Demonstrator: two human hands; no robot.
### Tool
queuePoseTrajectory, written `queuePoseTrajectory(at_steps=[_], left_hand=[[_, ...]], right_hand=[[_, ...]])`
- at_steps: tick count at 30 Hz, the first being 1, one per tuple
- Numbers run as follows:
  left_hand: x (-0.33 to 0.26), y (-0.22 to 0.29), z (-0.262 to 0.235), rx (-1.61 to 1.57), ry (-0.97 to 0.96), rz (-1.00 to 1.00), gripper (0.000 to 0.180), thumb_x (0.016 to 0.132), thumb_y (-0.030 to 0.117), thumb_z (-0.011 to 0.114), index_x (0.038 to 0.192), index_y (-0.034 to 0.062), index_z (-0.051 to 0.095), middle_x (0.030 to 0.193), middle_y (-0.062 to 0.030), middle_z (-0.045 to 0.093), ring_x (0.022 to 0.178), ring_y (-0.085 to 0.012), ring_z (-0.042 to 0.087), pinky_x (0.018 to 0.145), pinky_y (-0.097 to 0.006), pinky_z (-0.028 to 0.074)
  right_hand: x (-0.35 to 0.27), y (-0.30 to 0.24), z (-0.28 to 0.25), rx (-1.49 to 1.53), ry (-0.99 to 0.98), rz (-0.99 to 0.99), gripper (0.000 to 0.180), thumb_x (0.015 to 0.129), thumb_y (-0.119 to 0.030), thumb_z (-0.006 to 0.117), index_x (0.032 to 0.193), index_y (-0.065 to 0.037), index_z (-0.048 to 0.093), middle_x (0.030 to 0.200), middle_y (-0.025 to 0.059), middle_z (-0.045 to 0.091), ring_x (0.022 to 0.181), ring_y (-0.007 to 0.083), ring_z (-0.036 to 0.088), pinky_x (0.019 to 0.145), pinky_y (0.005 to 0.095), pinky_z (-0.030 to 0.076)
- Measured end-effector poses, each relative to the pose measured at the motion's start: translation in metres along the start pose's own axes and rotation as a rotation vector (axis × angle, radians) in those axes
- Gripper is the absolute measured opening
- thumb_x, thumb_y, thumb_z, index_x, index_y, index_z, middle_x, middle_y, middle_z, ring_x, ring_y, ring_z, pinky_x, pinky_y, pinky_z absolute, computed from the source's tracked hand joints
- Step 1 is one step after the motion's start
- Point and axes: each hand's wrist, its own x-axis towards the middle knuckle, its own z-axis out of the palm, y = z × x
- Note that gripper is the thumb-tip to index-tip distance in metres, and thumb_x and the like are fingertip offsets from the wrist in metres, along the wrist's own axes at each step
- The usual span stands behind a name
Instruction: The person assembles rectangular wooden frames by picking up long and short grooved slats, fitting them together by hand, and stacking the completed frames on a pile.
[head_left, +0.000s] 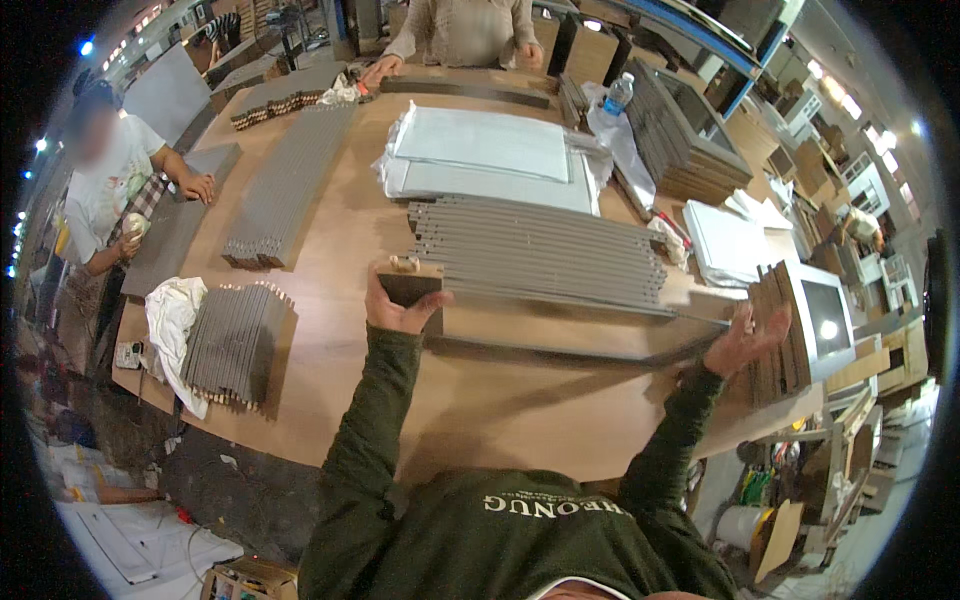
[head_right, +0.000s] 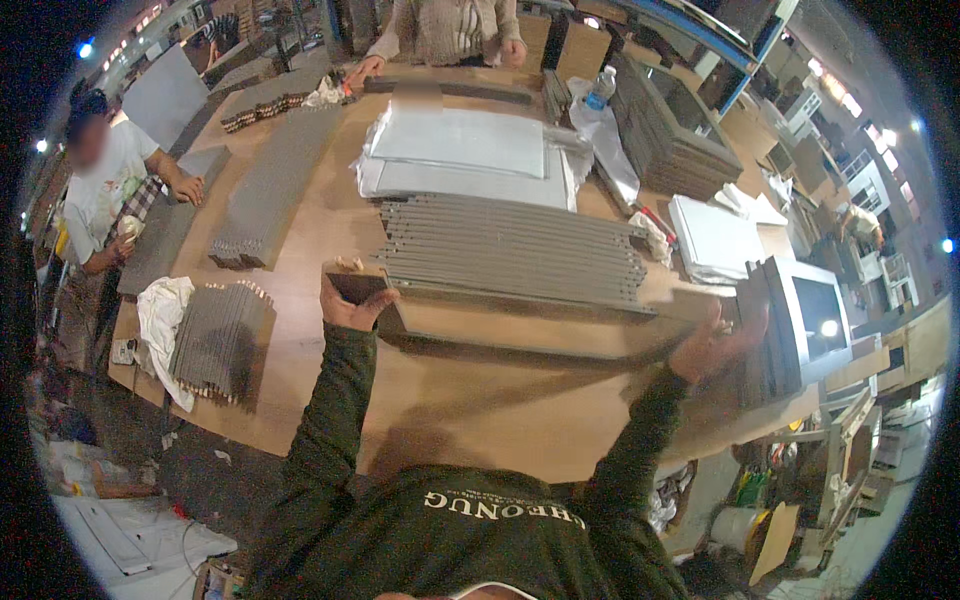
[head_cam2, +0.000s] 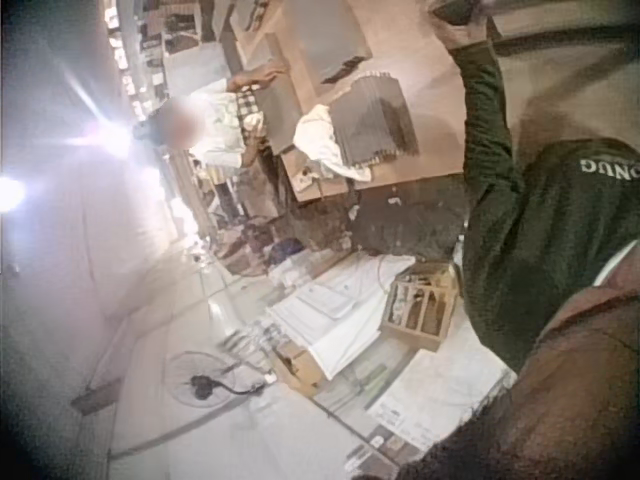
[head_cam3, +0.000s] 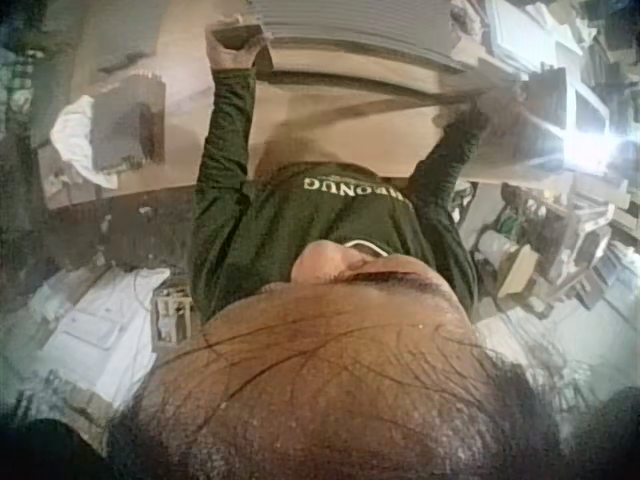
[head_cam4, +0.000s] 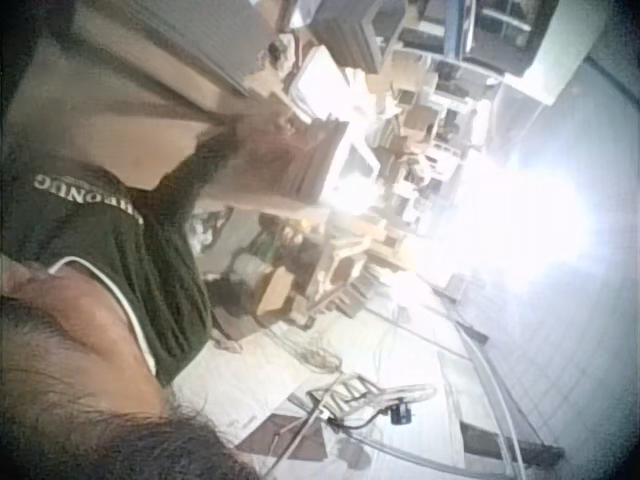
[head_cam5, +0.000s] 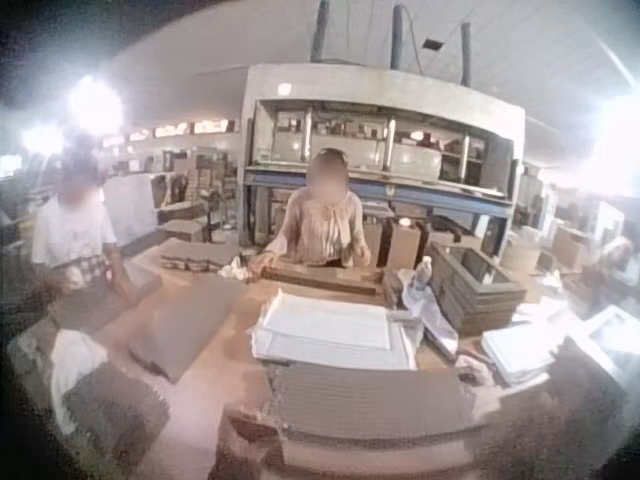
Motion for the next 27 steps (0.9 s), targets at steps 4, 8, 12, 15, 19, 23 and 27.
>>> queuePoseTrajectory(at_steps=[4, 8, 12, 15, 19, 23, 27], left_hand=[[0.009, -0.015, -0.019, 0.200, 0.013, -0.107, 0.057, 0.055, 0.019, 0.081, 0.092, 0.0041, 0.041, 0.075, -0.0063, 0.057, 0.062, -0.0132, 0.057, 0.054, -0.026, 0.050], [0.011, 0.011, 0.013, 0.210, -0.077, -0.002, 0.053, 0.068, 0.033, 0.069, 0.102, 0.0042, 0.040, 0.079, -0.0087, 0.058, 0.071, -0.0179, 0.058, 0.058, -0.030, 0.051], [0.017, 0.027, 0.055, -0.350, 0.091, -0.203, 0.052, 0.082, 0.046, 0.043, 0.113, 0.0043, 0.040, 0.098, -0.0140, 0.054, 0.089, -0.0237, 0.054, 0.071, -0.037, 0.048], [0.023, 0.017, 0.019, -0.133, 0.029, -0.110, 0.054, 0.080, 0.046, 0.045, 0.114, 0.0043, 0.039, 0.099, -0.0143, 0.054, 0.088, -0.0243, 0.054, 0.071, -0.037, 0.048], [0.030, -0.004, -0.005, -0.011, 0.003, -0.081, 0.056, 0.079, 0.045, 0.048, 0.116, 0.0042, 0.038, 0.101, -0.0148, 0.052, 0.088, -0.0252, 0.054, 0.071, -0.038, 0.048], [0.031, -0.013, -0.015, 0.065, 0.000, -0.050, 0.059, 0.077, 0.045, 0.051, 0.117, 0.0042, 0.037, 0.103, -0.0152, 0.051, 0.088, -0.0260, 0.054, 0.071, -0.038, 0.048], [0.021, -0.004, 0.000, 0.127, -0.024, -0.019, 0.062, 0.075, 0.044, 0.054, 0.119, 0.0041, 0.036, 0.105, -0.0156, 0.050, 0.087, -0.0269, 0.055, 0.070, -0.038, 0.048]], right_hand=[[0.022, -0.162, 0.042, 0.669, -0.394, -0.031, 0.043, 0.074, -0.021, 0.050, 0.111, 0.000, 0.044, 0.117, 0.0161, 0.044, 0.110, 0.0247, 0.041, 0.092, 0.0373, 0.033], [0.003, -0.262, 0.095, 0.969, -0.821, -0.434, 0.050, 0.063, -0.027, 0.069, 0.103, -0.005, 0.049, 0.102, 0.0133, 0.051, 0.098, 0.0272, 0.049, 0.087, 0.0351, 0.037], [-0.069, -0.301, 0.134, 0.746, -1.058, -0.633, 0.052, 0.066, -0.041, 0.063, 0.104, -0.008, 0.050, 0.098, 0.0145, 0.054, 0.093, 0.0300, 0.052, 0.080, 0.0374, 0.042], [-0.075, -0.305, 0.142, 0.584, -1.812, -0.486, 0.047, 0.070, -0.038, 0.059, 0.103, -0.006, 0.051, 0.092, 0.0152, 0.058, 0.086, 0.0313, 0.055, 0.075, 0.0386, 0.044], [-0.091, -0.297, 0.156, 0.797, -1.647, -0.326, 0.032, 0.076, -0.027, 0.052, 0.102, -0.008, 0.052, 0.085, 0.0138, 0.060, 0.083, 0.0318, 0.057, 0.070, 0.0398, 0.046], [-0.089, -0.304, 0.155, 0.674, -1.658, -0.402, 0.030, 0.075, -0.027, 0.052, 0.099, -0.010, 0.054, 0.083, 0.0126, 0.060, 0.081, 0.0292, 0.057, 0.074, 0.0403, 0.042], [-0.090, -0.301, 0.131, 0.490, -1.530, -0.542, 0.023, 0.074, -0.025, 0.050, 0.092, -0.012, 0.057, 0.077, 0.0100, 0.060, 0.078, 0.0274, 0.056, 0.078, 0.0452, 0.036]])
